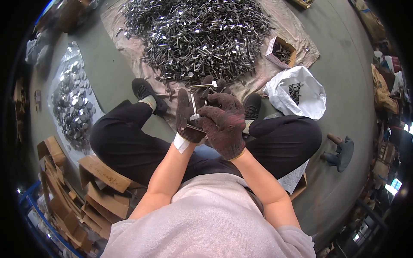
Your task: The person sorts various metal parts from a large pile on the floor into a small cardboard box by hand, wearing gloves.
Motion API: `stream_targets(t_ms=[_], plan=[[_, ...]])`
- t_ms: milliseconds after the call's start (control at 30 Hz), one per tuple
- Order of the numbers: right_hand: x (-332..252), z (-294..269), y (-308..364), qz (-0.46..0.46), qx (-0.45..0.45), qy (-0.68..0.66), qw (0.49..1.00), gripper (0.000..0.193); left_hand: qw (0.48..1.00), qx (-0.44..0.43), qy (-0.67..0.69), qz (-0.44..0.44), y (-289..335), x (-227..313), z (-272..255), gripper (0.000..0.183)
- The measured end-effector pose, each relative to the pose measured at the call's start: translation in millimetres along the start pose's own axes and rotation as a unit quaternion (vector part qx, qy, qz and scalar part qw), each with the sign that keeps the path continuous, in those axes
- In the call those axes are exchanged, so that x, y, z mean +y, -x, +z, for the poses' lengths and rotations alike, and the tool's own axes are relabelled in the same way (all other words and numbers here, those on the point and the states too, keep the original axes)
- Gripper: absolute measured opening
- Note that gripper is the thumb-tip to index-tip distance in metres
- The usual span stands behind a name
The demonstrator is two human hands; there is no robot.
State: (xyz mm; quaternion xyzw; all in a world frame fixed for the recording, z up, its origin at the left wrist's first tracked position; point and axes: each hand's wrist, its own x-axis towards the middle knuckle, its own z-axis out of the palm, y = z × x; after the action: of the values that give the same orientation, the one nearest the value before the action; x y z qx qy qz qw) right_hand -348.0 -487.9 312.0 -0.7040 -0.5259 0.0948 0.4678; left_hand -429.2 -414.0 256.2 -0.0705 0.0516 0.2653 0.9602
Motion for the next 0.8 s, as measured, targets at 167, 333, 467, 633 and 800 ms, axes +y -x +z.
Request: stream_targets(t_ms=[167,333,467,633,800], plan=[[-2,1,-2,-0.064,-0.026,0.044,0.997,0.025,1.000,0.004,0.016,-0.014,-1,0,1,0.080],[-2,-16,2,-0.029,0.016,0.044,0.999,0.022,0.999,0.001,0.034,-0.026,4,6,-3,0.081],[19,-28,0,0.088,0.078,0.053,0.992,0.020,0.984,-0.026,0.161,-0.066,4,6,1,0.083],[29,-39,-9,0.156,0.057,0.044,0.985,0.020,0.992,0.006,0.117,-0.055,7,-1,5,0.077],[28,-45,-26,0.225,-0.032,0.001,0.974,0.023,0.996,0.050,0.050,-0.053,14,-4,10,0.076]])
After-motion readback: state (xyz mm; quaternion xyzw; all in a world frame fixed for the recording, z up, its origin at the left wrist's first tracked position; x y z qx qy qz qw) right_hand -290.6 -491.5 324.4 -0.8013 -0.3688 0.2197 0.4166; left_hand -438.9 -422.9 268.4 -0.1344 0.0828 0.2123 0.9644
